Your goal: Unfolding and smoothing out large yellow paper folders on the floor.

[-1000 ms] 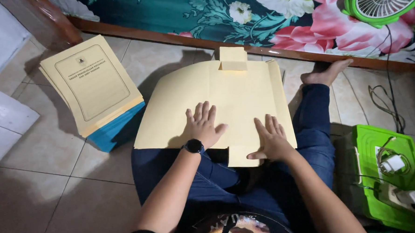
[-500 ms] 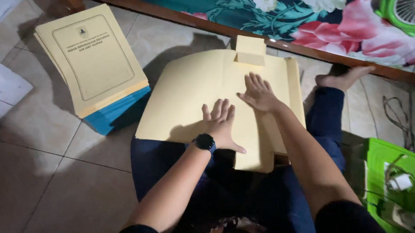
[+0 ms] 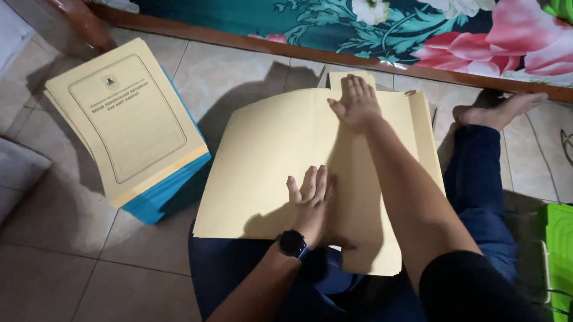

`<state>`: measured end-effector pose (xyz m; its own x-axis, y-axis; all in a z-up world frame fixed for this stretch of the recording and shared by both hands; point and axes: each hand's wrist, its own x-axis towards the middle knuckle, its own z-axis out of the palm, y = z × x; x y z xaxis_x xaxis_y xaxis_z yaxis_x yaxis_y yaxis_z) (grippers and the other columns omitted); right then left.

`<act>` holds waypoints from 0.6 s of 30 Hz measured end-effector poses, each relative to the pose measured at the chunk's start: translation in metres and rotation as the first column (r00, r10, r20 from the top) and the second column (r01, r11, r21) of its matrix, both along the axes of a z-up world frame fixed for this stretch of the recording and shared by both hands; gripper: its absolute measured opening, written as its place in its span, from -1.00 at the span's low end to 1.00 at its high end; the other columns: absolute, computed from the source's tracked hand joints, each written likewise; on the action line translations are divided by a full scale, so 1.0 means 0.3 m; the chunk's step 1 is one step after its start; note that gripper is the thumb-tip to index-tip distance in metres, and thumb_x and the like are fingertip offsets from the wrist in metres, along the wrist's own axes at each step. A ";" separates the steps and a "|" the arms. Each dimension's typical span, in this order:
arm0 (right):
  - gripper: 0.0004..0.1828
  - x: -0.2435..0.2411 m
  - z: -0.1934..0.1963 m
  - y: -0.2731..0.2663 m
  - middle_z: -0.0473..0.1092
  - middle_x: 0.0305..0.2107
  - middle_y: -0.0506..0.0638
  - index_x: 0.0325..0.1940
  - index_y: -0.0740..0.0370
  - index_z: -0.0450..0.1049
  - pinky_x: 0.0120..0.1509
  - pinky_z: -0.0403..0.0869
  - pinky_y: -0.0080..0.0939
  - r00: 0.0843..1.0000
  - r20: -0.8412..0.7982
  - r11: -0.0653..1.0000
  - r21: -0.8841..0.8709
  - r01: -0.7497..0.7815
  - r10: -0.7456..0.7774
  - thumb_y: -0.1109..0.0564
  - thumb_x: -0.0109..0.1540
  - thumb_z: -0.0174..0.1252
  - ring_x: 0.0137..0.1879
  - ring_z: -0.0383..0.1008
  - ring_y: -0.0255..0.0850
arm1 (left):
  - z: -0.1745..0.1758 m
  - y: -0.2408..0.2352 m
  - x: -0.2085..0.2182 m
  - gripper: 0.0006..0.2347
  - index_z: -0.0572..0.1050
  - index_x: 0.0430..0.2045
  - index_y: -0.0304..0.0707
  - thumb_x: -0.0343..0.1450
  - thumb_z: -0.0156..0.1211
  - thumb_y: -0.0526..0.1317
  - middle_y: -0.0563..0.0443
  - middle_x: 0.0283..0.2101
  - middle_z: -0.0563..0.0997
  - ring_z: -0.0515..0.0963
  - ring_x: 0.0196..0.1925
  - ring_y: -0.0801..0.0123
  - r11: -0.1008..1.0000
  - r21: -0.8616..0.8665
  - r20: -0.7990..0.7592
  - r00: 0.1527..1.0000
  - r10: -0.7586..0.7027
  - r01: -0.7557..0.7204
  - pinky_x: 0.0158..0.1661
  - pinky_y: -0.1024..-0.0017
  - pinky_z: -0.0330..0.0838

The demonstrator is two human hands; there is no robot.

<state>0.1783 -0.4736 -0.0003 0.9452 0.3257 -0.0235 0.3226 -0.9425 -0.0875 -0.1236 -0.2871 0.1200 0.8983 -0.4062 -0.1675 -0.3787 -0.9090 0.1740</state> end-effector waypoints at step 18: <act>0.04 -0.571 0.030 -0.399 -0.28 0.58 0.19 0.64 0.26 -0.28 0.70 -0.15 -0.07 0.973 -0.052 0.957 -0.199 0.211 -0.225 -0.55 0.34 -0.68 0.69 -0.34 0.03 | -0.069 -0.044 0.045 0.24 -0.18 0.50 -0.26 0.02 0.27 0.50 -0.21 0.59 -0.31 -0.40 0.62 0.00 0.996 -0.054 -0.260 0.964 0.053 -0.069 0.40 -0.29 -0.60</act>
<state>0.0070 -0.5934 0.0085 0.9861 0.0947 -0.1366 0.1070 -0.9906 0.0857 -0.1100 -0.3002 0.0992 0.8514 -0.3690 -0.3728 -0.2580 -0.9134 0.3148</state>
